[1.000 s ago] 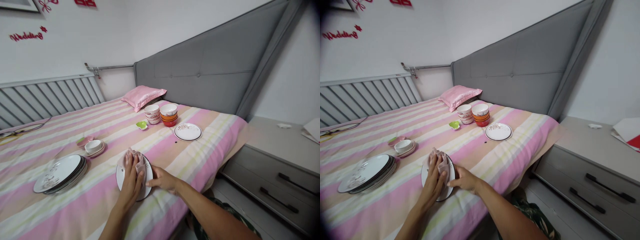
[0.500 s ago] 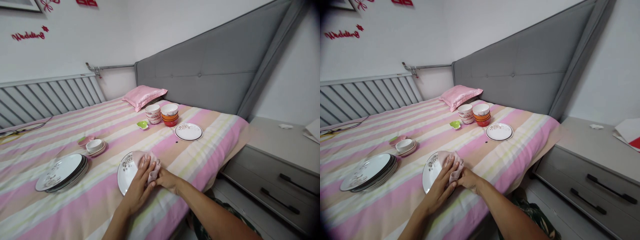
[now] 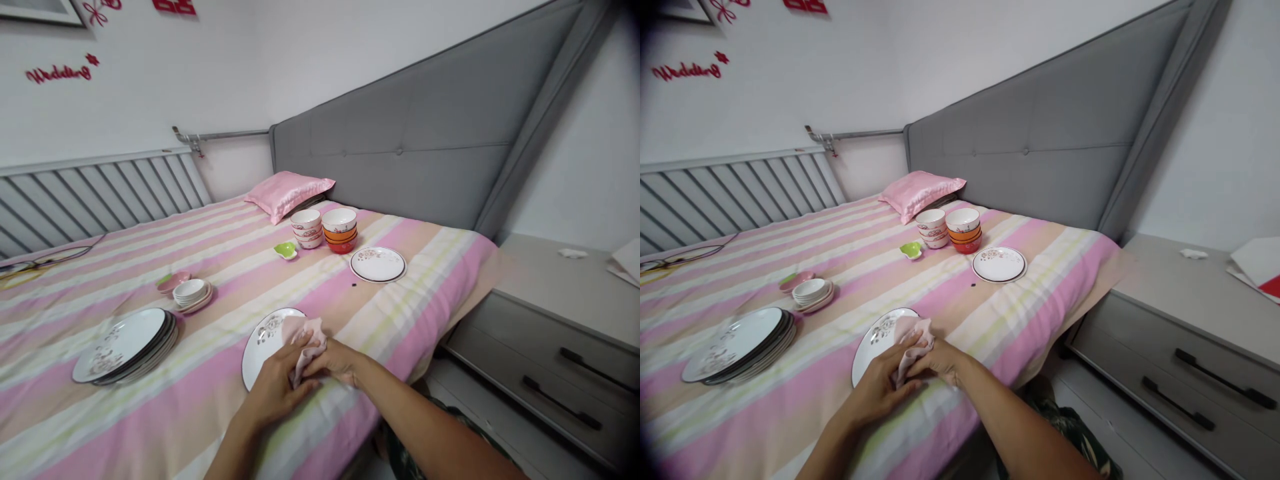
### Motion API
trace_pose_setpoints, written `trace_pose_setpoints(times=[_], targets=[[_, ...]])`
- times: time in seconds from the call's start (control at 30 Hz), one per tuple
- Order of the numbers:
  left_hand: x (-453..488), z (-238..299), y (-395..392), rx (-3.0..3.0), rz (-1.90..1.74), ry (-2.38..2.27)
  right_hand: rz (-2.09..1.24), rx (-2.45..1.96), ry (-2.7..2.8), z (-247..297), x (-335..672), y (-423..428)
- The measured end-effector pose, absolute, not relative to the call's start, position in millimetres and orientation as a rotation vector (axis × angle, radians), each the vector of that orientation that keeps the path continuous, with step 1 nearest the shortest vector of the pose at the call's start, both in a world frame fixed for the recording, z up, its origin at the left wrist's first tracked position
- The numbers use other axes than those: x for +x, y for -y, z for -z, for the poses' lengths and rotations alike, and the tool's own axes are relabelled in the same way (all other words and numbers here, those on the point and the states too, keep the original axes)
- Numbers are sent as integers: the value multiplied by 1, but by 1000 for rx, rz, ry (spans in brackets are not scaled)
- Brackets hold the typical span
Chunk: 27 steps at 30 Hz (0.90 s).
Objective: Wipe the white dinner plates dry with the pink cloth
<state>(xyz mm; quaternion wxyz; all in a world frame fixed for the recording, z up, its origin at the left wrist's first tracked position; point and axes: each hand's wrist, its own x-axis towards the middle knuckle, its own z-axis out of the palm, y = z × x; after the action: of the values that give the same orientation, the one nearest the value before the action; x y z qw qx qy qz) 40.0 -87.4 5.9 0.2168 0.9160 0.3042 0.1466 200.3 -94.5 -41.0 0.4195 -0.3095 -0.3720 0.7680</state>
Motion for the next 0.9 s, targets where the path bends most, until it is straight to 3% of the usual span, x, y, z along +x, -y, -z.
trace_pose_setpoints(times=[0.47,0.9], targets=[[26,-21,85,2355,-319,-1059,-2021,-593,851,29,208,94],[17,-21,75,2438,-181,-1713,-1978,-647,727,35,200,89]])
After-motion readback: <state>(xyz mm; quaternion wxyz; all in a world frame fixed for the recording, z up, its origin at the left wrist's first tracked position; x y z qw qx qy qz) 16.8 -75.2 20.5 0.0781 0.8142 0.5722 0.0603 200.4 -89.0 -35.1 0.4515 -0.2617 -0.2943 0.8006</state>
